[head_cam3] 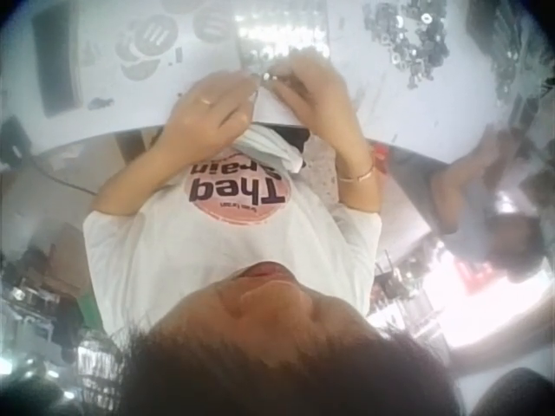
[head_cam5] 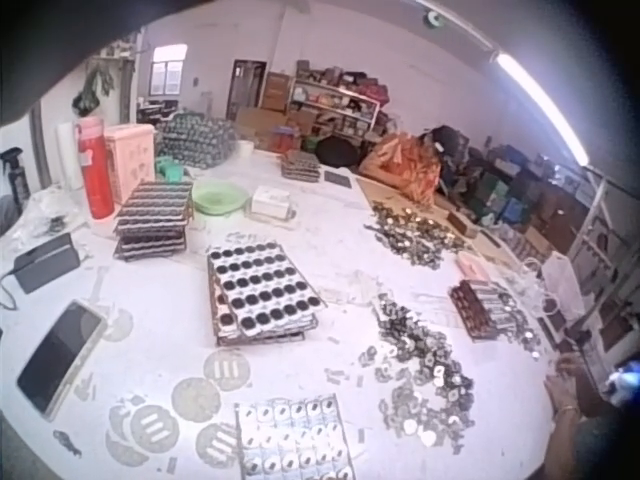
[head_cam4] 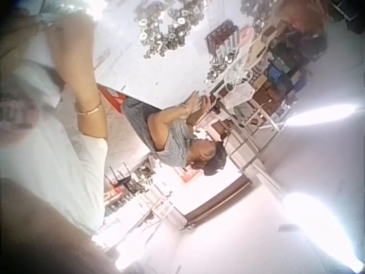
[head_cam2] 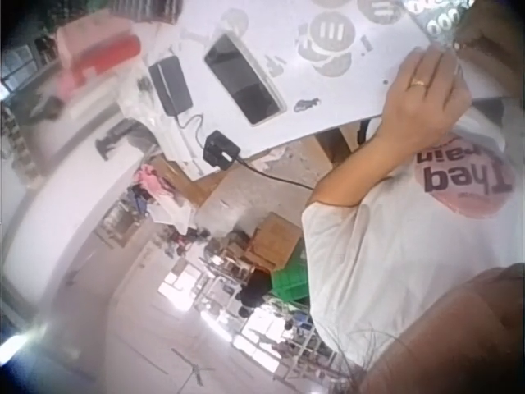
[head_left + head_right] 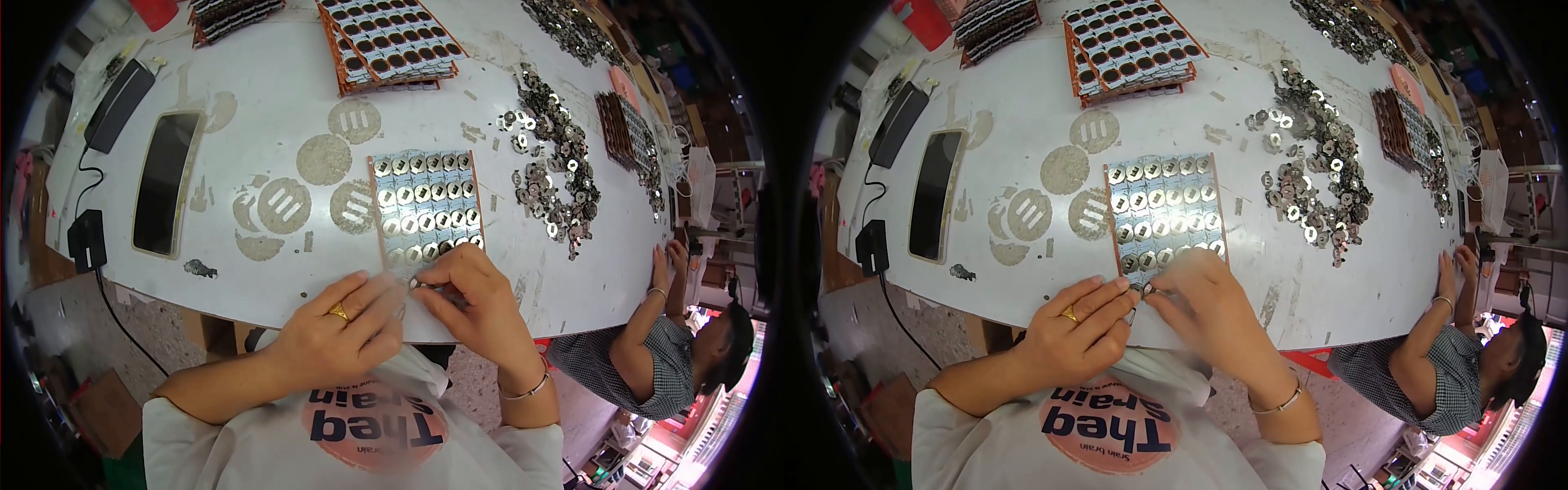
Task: The person assembles small metal discs into a plastic template tray by hand.
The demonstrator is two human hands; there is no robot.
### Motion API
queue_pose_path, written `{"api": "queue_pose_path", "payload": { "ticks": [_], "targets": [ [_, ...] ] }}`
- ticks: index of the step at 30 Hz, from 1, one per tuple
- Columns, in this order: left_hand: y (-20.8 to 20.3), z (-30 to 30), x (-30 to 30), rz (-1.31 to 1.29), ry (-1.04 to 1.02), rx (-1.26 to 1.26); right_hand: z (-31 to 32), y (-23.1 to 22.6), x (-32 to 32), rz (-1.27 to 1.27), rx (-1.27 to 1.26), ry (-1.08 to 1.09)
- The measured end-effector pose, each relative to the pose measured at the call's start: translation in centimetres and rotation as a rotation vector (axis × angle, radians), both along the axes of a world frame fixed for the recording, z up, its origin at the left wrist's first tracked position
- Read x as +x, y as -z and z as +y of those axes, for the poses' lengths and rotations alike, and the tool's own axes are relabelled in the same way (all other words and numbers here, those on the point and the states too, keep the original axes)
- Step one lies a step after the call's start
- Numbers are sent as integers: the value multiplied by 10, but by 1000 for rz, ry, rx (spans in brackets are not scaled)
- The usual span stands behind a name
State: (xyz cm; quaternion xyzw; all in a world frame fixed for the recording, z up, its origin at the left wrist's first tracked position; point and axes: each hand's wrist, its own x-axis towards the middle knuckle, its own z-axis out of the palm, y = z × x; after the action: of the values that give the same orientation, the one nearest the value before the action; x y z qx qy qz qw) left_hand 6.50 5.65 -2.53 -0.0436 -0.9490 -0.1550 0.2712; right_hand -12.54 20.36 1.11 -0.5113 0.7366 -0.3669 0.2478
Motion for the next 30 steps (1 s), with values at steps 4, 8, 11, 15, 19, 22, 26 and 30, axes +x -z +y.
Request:
{"api": "queue_pose_path", "payload": {
  "ticks": [4, 8, 11, 15, 19, 22, 26, 30],
  "targets": [
    [-3, -5, -1, -29, 14, 224, -2, -4, 5, 122, -14, -1],
    [-14, -19, 3, -115, 102, 829, 5, -8, 3, -223, -35, 101],
    [-24, -19, 1, -251, 86, 1179, -2, -20, 11, -507, -164, 132],
    [-16, -18, -7, -198, 174, 977, -5, -22, 6, -502, -203, 17],
    [-18, -16, -14, -143, 39, 418, 6, -24, -13, -364, -26, 112],
    [-13, -13, -13, -184, 44, 167, 10, -15, -13, -190, -21, 54],
    [-11, -13, -12, -239, 31, 29, 10, -13, -12, -177, 6, 79],
    [-11, -15, -14, -243, 50, 55, 10, -16, -18, -142, -93, 27]
  ]
}}
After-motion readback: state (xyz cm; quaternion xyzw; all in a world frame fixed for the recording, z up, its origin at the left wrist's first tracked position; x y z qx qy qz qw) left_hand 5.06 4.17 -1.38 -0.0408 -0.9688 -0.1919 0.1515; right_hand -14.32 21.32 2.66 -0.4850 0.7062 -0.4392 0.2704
